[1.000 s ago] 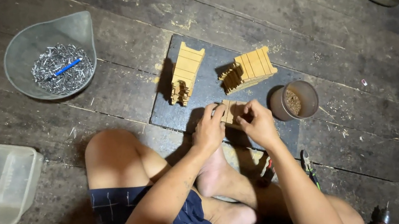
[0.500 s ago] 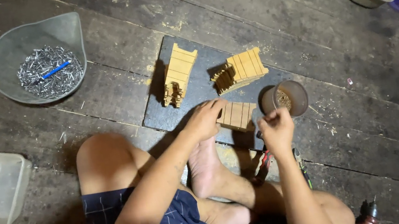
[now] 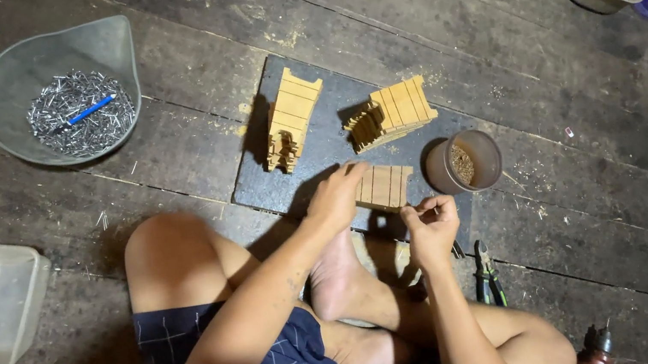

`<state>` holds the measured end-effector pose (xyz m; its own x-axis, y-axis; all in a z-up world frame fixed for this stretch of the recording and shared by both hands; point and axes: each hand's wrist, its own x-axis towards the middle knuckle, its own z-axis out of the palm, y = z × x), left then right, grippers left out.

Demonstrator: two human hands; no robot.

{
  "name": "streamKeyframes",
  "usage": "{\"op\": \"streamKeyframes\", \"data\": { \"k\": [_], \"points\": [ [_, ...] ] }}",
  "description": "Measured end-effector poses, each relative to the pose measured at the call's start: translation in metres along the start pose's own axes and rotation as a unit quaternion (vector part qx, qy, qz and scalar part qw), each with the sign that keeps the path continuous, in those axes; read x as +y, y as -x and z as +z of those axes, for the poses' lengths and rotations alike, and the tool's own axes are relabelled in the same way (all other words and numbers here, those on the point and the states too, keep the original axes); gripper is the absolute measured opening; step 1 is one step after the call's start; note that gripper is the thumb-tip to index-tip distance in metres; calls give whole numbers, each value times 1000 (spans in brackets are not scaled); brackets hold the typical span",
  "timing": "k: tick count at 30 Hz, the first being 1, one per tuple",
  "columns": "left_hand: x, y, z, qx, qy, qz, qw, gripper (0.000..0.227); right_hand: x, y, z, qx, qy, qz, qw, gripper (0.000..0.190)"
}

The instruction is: Assembling small wooden structures by aligning slats and hammering in nails while sitting on the floor.

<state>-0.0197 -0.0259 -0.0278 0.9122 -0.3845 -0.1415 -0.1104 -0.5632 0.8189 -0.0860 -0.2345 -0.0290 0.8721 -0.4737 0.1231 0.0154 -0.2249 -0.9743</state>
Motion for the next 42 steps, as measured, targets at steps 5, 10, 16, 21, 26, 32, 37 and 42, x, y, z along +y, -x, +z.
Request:
{"op": "streamKeyframes", "data": {
  "k": [5, 10, 16, 21, 26, 32, 37, 42],
  "points": [
    [54, 24, -45, -34, 214, -221, 951, 52, -4, 1, 1, -17, -1, -5, 1000, 39],
    [24, 13, -24, -42, 18, -62, 997, 75, 5, -1, 0, -33, -6, 6, 999, 37],
    [80, 49, -91, -54, 48, -29, 997, 78, 21, -16, -21, -75, 53, -18, 996, 35],
    [37, 14, -49, -54, -107, 89, 989, 79, -5, -26, -12, -108, 83, -123, 983, 38],
    [-5, -14, -10, -30, -62, 149, 987, 84, -23, -32, 5, -158, 212, -269, 926, 38],
    [-41, -33, 17, 16, -3, 174, 985, 78, 2, -42, 19, -253, 255, -323, 876, 40],
    [-29, -22, 7, 33, 17, 194, 980, 58, 10, -48, 25, -276, 291, -329, 855, 40],
    [-35, -24, 14, 21, 3, 170, 985, 65, -1, -52, 29, -309, 327, -312, 837, 38]
  ]
}}
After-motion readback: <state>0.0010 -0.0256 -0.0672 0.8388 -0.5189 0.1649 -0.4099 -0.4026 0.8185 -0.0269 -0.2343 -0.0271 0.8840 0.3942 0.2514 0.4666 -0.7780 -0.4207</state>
